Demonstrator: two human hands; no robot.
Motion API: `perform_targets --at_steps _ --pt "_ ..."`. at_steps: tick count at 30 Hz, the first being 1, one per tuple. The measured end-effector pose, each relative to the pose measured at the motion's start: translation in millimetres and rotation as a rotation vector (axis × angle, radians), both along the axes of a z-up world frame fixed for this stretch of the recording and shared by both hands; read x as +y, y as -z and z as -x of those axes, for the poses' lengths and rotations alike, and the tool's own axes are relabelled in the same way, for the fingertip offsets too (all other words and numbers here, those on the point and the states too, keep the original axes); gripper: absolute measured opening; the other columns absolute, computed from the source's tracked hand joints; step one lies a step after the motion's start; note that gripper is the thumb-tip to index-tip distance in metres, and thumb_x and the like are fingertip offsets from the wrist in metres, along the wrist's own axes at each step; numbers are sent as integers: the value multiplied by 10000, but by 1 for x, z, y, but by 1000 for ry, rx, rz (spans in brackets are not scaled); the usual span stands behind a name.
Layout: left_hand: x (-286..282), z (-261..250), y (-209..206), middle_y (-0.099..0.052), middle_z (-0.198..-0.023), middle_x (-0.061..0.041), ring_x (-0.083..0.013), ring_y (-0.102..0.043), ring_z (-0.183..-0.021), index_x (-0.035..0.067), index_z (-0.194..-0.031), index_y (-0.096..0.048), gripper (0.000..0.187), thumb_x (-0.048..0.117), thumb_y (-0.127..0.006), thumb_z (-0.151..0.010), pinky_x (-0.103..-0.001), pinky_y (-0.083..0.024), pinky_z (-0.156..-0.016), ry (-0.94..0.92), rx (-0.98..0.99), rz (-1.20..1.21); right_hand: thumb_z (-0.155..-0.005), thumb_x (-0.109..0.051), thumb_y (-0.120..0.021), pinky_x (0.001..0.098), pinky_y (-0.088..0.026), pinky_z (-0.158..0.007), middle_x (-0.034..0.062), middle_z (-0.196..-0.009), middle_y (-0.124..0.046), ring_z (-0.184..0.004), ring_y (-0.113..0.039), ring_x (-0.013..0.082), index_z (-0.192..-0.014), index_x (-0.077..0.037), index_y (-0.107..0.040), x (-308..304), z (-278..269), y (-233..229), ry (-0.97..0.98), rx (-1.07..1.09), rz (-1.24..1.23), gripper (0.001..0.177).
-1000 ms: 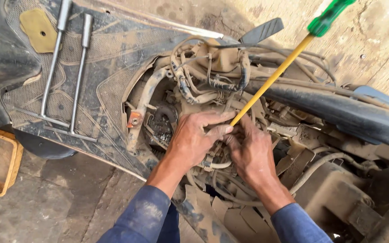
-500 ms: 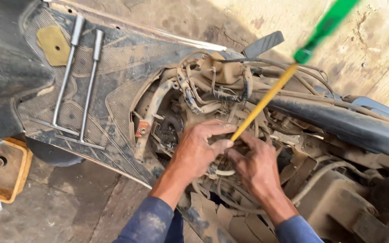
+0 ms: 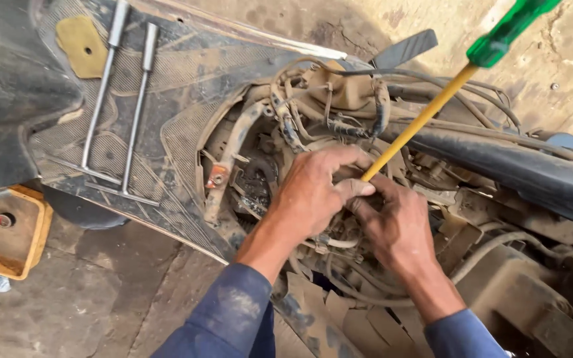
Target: The person is using a screwdriver to adjust and inspect the engine components of a scooter.
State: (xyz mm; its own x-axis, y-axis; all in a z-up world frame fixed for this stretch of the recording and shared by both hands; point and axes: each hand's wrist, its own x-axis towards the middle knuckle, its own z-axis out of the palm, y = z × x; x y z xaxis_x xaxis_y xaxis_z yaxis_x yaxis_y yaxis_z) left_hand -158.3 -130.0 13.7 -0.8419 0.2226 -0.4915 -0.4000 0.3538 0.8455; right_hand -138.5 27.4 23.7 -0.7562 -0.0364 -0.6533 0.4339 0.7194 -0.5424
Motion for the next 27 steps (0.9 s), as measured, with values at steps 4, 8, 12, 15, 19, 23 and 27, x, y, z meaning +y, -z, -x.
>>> perform_targets --at_steps 4,8,12,15,19,23,27 --pt "-2 -8 12 -794 -1082 -84 -232 -775 -982 114 -1134 -717 288 163 -754 -853 -371 -598 -850 4 -14 -28 -833 -150 -759 437 -561 -689 169 -804 -761 -666 -740 318 -1092 -59 -707 -4 -10 10 -59 -26 -100 279" --pt "9 -19 32 -738 -1184 -154 -302 -724 -1075 67 -1179 -686 339 142 -774 -860 -420 -552 -920 -30 172 0 -793 -82 -754 457 -552 -661 241 -870 -733 -774 -702 407 -1163 -23 -695 1 -10 11 -108 265 -15 379" --pt "2 -12 9 -739 -1206 -154 -313 -726 -1099 66 -1217 -674 360 127 -750 -870 -413 -559 -944 -54 171 -35 -861 -109 -703 407 -574 -658 187 -827 -757 -697 -753 289 -1146 -54 -688 -10 -16 8 37 194 40 292" --pt "5 -11 6 -755 -1180 -125 -288 -742 -1076 79 -1212 -666 346 141 -723 -876 -401 -576 -920 -39 49 -66 -868 -124 -709 406 -562 -628 183 -794 -747 -640 -735 289 -1154 -66 -686 -9 -12 5 51 111 -21 293" --pt "6 -16 13 -736 -1215 -144 -309 -721 -1104 64 -1188 -671 326 140 -736 -878 -425 -559 -939 -40 127 -44 -832 -145 -743 410 -543 -614 178 -787 -736 -570 -709 298 -1232 -107 -680 -7 -12 8 4 74 -64 408" --pt "10 -19 22 -706 -1265 -168 -333 -684 -1142 70 -1177 -695 307 120 -742 -877 -438 -539 -956 -52 208 -65 -876 -137 -710 380 -577 -625 153 -831 -759 -696 -752 257 -1142 -78 -687 -4 -25 15 53 262 34 273" --pt "9 -11 12 -725 -1178 -159 -320 -705 -1085 41 -1181 -647 304 105 -720 -893 -421 -551 -929 -46 159 -67 -874 -135 -731 407 -548 -637 177 -826 -741 -680 -715 303 -1162 -67 -691 -4 -17 13 19 261 8 298"
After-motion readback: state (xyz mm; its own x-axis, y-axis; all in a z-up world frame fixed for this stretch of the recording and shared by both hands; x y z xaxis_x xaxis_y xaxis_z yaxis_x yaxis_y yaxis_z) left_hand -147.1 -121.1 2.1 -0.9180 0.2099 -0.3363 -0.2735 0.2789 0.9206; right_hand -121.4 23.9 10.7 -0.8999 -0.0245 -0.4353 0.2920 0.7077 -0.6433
